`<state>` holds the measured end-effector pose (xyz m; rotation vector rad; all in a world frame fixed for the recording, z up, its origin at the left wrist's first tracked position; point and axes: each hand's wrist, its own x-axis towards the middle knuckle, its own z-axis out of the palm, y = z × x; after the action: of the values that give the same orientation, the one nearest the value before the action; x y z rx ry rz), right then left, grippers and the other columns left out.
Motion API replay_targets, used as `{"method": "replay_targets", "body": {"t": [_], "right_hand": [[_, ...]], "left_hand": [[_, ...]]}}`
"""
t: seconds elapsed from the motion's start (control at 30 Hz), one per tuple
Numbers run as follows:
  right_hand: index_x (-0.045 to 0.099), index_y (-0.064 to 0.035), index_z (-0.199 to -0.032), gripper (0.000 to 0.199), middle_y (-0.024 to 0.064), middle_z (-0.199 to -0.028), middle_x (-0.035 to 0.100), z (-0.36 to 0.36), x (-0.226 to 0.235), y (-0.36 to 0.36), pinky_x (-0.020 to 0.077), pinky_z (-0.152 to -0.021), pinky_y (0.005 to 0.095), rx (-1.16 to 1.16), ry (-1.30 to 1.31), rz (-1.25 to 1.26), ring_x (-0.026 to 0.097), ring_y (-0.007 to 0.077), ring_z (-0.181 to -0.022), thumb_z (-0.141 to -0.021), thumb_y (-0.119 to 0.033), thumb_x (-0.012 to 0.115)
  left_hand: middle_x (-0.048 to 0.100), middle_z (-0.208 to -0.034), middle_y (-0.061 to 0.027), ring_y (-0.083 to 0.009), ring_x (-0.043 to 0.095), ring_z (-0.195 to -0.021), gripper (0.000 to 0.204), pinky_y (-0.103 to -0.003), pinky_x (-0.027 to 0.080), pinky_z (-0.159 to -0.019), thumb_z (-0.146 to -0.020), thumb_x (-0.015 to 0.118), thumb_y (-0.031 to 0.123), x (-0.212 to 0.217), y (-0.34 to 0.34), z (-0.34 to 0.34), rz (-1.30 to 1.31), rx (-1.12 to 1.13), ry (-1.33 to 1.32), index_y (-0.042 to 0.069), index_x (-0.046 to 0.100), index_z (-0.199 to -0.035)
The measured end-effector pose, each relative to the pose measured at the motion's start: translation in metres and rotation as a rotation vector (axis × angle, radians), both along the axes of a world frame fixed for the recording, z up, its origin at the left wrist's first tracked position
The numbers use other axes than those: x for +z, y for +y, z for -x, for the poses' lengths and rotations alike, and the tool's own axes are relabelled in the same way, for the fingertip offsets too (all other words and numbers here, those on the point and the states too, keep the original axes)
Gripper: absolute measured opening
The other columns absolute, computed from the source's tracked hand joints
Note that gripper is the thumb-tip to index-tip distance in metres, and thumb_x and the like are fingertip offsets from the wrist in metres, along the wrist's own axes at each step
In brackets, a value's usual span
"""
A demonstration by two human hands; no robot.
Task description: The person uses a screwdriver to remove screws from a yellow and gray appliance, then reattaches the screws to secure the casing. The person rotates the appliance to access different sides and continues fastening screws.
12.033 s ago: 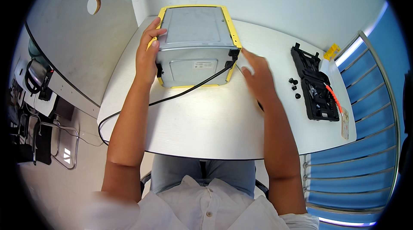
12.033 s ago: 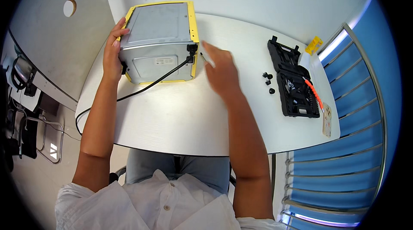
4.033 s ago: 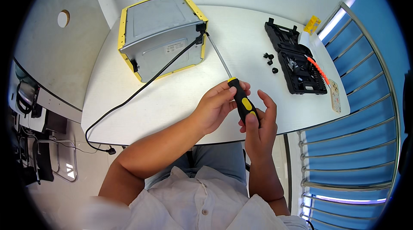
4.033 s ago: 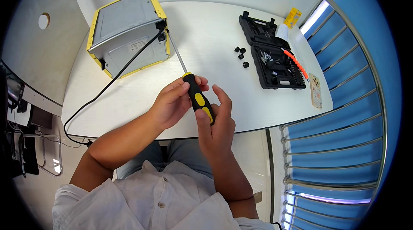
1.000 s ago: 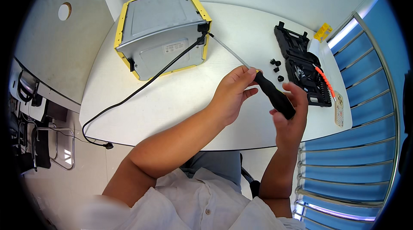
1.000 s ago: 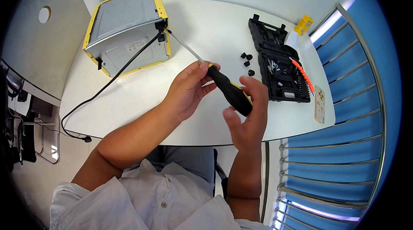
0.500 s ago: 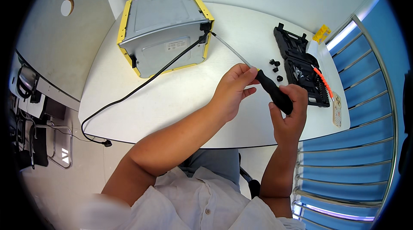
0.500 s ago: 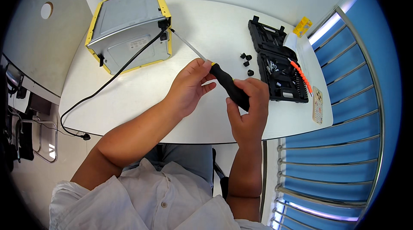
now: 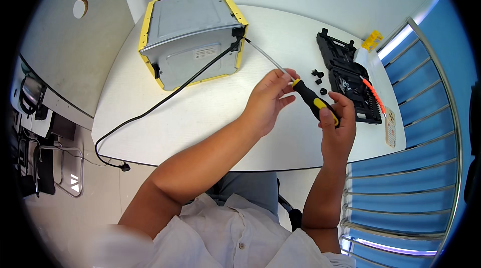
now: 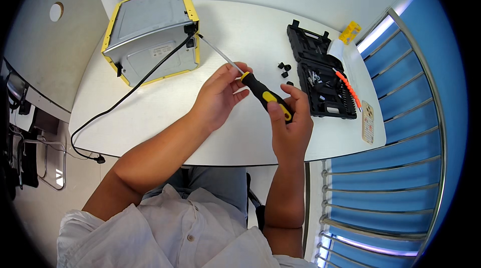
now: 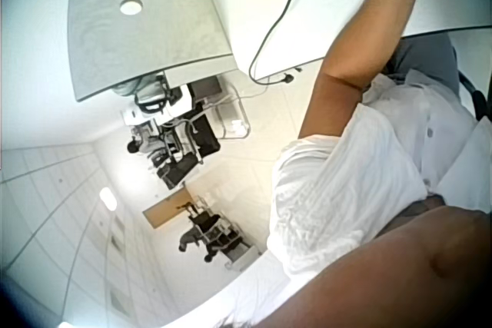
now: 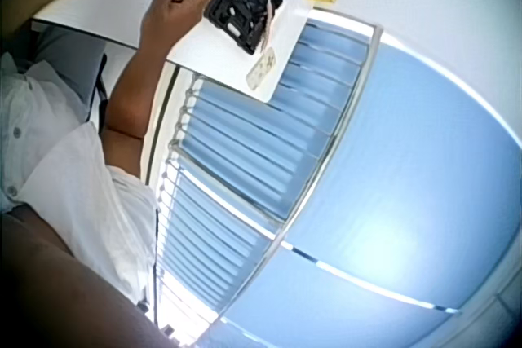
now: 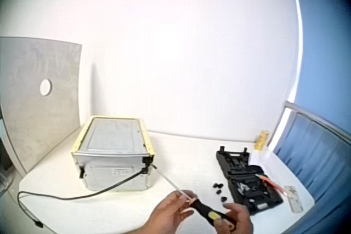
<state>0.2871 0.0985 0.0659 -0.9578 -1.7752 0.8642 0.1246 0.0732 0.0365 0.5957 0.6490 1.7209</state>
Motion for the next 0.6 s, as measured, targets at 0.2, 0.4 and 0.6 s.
{"method": "replay_targets", "body": {"t": [0.2,0.4,0.6], "right_hand": [[0.056,-0.0046,-0.107,0.039,0.0076,-0.103,0.05,0.002,-0.007,0.005,0.0492,-0.066,0.0238,0.037,0.021,-0.266,0.057,0.0153,-0.086,-0.07,0.003,0.069],[0.056,-0.0055,-0.106,0.038,0.0074,-0.102,0.051,0.002,-0.013,0.006,0.0489,-0.066,0.0234,0.015,0.058,-0.22,0.057,0.0158,-0.086,-0.071,0.003,0.07],[0.056,-0.0062,-0.106,0.038,0.0075,-0.103,0.05,0.002,-0.021,0.006,0.0476,-0.065,0.0227,0.007,0.044,-0.303,0.055,0.0147,-0.084,-0.071,0.003,0.069]], "left_hand": [[0.06,-0.098,0.0021,-0.0118,0.057,-0.093,0.026,-0.029,0.044,-0.082,-0.097,0.049,0.037,0.0,0.014,0.023,0.127,0.27,-0.196,0.015,0.056,-0.107],[0.061,-0.095,-0.0003,-0.0098,0.058,-0.085,0.027,-0.026,0.048,-0.076,-0.099,0.045,0.033,0.009,0.023,0.038,0.143,0.267,-0.224,0.011,0.056,-0.11],[0.062,-0.095,-0.0015,-0.0128,0.059,-0.085,0.03,-0.027,0.049,-0.075,-0.101,0.04,0.032,0.007,0.034,0.049,0.145,0.273,-0.291,0.01,0.057,-0.109]]}}
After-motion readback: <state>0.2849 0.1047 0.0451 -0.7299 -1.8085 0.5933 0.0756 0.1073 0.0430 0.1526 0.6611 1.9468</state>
